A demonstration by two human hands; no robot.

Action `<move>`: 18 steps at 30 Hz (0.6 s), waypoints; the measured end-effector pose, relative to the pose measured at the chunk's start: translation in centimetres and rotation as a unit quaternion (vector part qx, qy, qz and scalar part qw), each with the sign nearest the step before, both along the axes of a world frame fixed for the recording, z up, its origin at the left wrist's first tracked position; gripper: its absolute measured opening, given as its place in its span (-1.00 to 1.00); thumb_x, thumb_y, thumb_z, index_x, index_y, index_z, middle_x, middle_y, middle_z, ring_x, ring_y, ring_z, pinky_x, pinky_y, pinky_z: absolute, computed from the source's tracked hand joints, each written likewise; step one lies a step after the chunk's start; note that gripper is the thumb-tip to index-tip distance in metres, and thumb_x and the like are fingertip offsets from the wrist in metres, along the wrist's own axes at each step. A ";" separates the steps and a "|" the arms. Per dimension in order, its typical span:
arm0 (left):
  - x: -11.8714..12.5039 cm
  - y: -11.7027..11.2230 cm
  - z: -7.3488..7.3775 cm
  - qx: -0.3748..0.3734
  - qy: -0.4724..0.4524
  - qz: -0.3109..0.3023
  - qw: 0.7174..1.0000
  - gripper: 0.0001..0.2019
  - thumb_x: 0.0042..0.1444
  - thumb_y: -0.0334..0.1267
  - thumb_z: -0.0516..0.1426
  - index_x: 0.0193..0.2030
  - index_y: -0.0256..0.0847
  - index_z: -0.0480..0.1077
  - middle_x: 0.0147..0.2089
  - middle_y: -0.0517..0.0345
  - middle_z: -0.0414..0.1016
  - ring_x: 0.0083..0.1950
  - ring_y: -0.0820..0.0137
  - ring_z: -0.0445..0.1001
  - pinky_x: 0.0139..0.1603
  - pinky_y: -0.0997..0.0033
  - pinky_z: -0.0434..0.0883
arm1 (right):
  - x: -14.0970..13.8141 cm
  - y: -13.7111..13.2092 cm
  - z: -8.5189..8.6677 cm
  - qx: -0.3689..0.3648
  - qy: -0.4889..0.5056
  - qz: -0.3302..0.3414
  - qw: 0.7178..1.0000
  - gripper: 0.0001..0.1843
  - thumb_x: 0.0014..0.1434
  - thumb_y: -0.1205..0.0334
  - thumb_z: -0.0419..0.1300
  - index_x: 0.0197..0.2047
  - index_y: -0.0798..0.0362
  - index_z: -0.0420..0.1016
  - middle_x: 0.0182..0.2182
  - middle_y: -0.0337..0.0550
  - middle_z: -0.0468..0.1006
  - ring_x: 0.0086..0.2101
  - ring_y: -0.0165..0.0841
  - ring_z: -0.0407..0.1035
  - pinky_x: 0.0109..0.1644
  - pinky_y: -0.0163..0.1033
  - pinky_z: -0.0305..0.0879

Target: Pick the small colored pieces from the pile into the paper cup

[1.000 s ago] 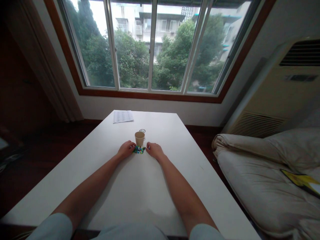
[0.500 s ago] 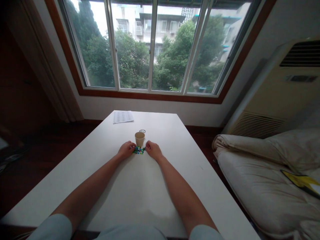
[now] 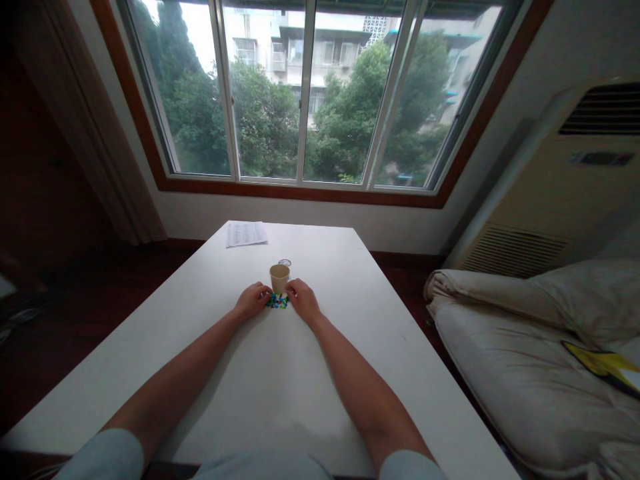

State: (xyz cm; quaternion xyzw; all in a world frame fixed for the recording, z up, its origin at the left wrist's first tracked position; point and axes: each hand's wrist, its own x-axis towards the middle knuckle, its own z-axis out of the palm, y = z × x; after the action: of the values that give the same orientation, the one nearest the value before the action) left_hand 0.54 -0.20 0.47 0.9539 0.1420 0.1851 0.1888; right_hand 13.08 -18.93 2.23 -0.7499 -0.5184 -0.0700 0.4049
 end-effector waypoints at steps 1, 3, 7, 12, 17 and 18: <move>0.0 0.0 0.0 0.000 0.002 0.000 1.000 -0.77 0.21 -0.23 0.10 -0.12 -0.07 0.57 -0.17 0.08 0.47 -0.11 0.33 0.43 -0.10 0.39 0.30 | -0.1 0.1 0.0 0.013 0.003 0.002 1.000 -0.82 0.28 0.25 0.03 -0.20 0.03 0.46 -0.26 -0.14 0.48 -0.25 -0.34 0.35 -0.11 -0.27 0.30; -0.1 -0.1 0.1 0.000 0.002 0.000 1.000 -0.77 0.21 -0.24 0.10 -0.11 -0.08 0.57 -0.17 0.08 0.47 -0.10 0.33 0.43 -0.09 0.38 0.30 | -0.4 0.3 0.1 0.040 0.016 0.001 0.999 -0.77 0.31 0.23 0.00 -0.17 0.04 0.48 -0.24 -0.12 0.50 -0.25 -0.34 0.37 -0.11 -0.27 0.32; -0.1 -0.3 0.2 0.001 0.001 0.006 1.000 -0.77 0.22 -0.24 0.09 -0.10 -0.07 0.57 -0.17 0.08 0.48 -0.10 0.33 0.43 -0.07 0.38 0.31 | -1.0 0.8 0.7 0.071 0.056 -0.024 0.996 -0.72 0.35 0.16 -0.01 -0.10 0.04 0.50 -0.20 -0.09 0.54 -0.28 -0.32 0.40 -0.15 -0.24 0.37; -0.1 -0.3 0.2 0.004 -0.001 0.007 1.000 -0.77 0.21 -0.25 0.09 -0.11 -0.07 0.57 -0.18 0.09 0.47 -0.11 0.34 0.44 -0.07 0.38 0.31 | -1.7 1.6 1.8 0.134 0.010 -0.032 0.990 -0.68 0.36 0.18 -0.02 0.05 0.01 0.47 0.00 -0.05 0.52 0.04 -0.23 0.36 0.14 -0.10 0.34; -0.1 -0.3 0.2 0.000 -0.006 0.001 1.000 -0.77 0.22 -0.24 0.10 -0.11 -0.07 0.58 -0.18 0.09 0.48 -0.13 0.34 0.44 -0.08 0.39 0.32 | -1.8 2.7 1.5 0.114 -0.075 0.002 0.991 -0.55 0.34 0.15 0.06 0.27 -0.02 0.33 0.22 -0.07 0.38 0.27 -0.20 0.15 0.39 0.01 0.07; -0.1 -0.4 0.2 -0.002 -0.005 0.000 1.000 -0.77 0.22 -0.24 0.10 -0.11 -0.07 0.58 -0.18 0.09 0.49 -0.13 0.35 0.45 -0.07 0.40 0.32 | -1.7 2.9 1.2 0.093 -0.085 0.006 0.992 -0.52 0.33 0.14 0.09 0.29 -0.02 0.31 0.24 -0.06 0.36 0.29 -0.18 0.12 0.40 0.04 0.04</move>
State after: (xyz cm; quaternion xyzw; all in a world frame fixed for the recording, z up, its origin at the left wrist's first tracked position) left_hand 0.41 -0.57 0.67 0.9525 0.1413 0.1896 0.1917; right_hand 11.35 -16.02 3.40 -0.6969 -0.5470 -0.1788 0.4280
